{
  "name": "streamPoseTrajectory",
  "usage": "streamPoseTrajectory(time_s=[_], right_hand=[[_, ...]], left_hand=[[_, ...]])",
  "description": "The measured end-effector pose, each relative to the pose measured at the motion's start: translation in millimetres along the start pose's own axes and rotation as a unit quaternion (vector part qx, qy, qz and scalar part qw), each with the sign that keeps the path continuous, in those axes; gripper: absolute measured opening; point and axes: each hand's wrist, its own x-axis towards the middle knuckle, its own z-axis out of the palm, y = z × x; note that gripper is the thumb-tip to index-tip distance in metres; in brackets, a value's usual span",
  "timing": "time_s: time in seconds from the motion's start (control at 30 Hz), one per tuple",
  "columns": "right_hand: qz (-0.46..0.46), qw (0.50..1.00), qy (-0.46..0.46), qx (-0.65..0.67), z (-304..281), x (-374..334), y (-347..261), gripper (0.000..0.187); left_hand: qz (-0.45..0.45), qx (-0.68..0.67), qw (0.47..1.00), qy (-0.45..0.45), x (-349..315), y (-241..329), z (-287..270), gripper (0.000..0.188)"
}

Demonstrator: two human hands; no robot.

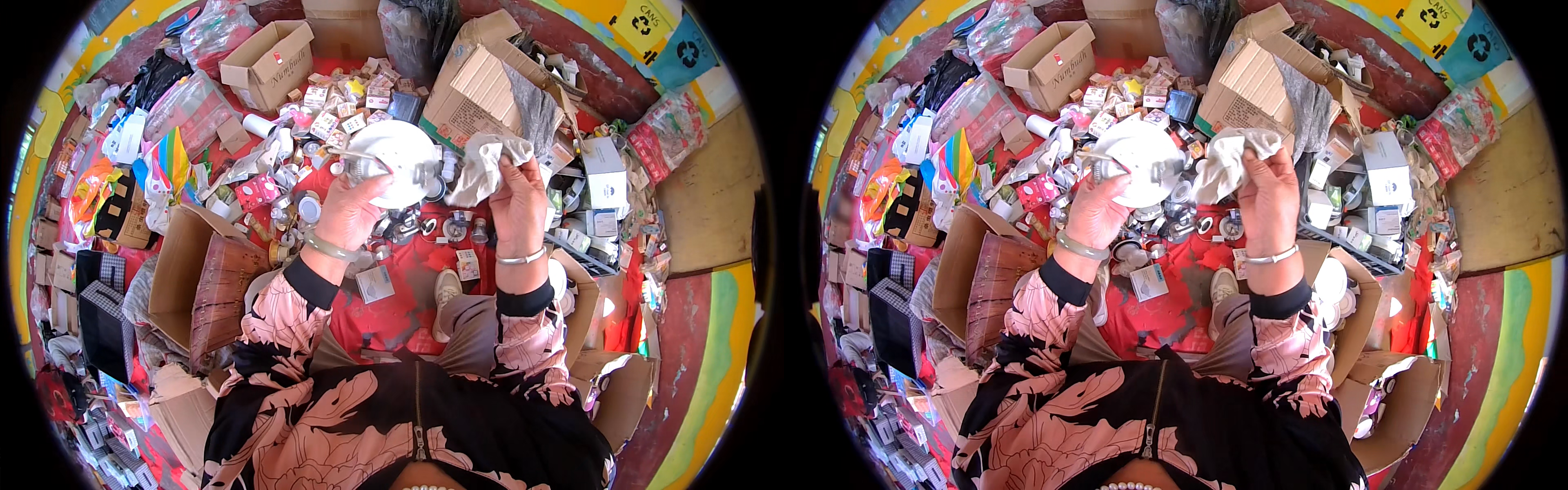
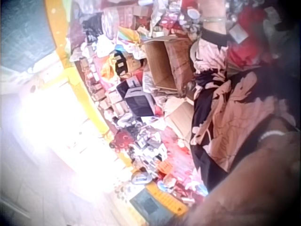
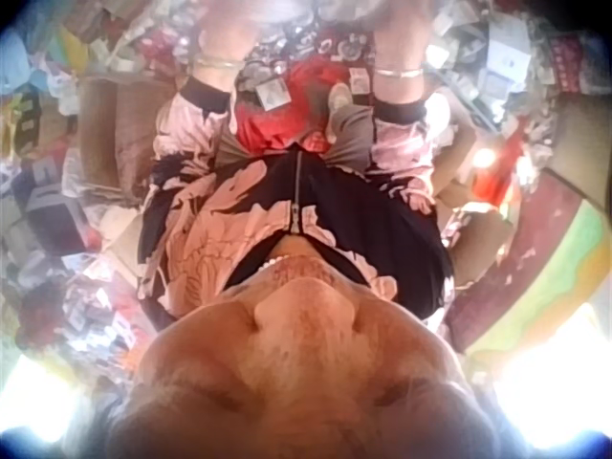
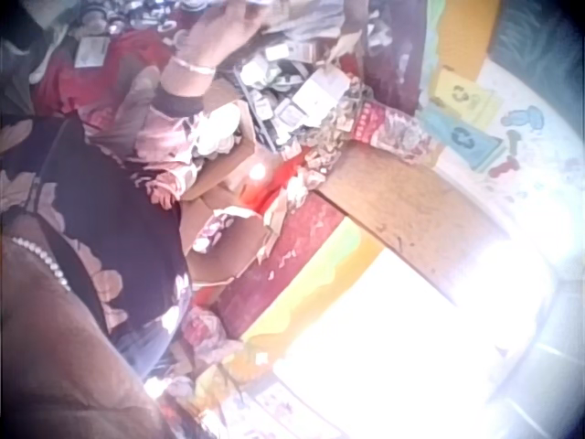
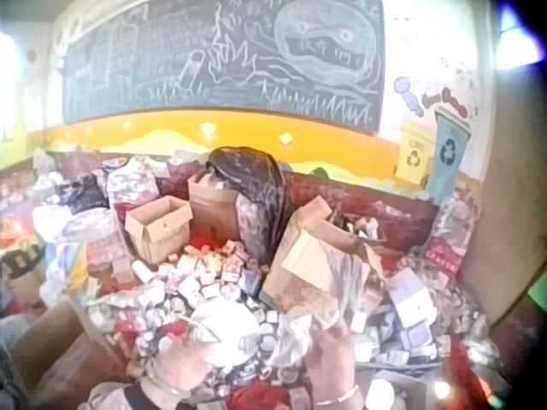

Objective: The person sits on a cluttered floor and wipes a white circular electronic device with a cloth. They clean the front grill, the back, and the edges of the device, turning it over to access different surfaces.

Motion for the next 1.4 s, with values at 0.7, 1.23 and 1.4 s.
streamPoseTrajectory(time_s=[0.7, 1.23, 1.4], right_hand=[[0.054, 0.947, -0.118, -0.293, 8.4, -14.2, 8.4, 0.016], [0.084, 0.821, -0.349, -0.443, 8.6, -12.3, -2.4, 0.023], [0.090, 0.893, -0.253, -0.362, 0.0, -8.0, -2.4, 0.023]], left_hand=[[-0.071, 0.171, 0.977, -0.104, -11.0, -9.2, 11.9, 0.043], [-0.222, 0.233, 0.921, -0.218, -17.5, -18.8, 0.3, 0.048], [-0.154, 0.187, 0.958, -0.155, -13.1, -9.4, 6.1, 0.034]])
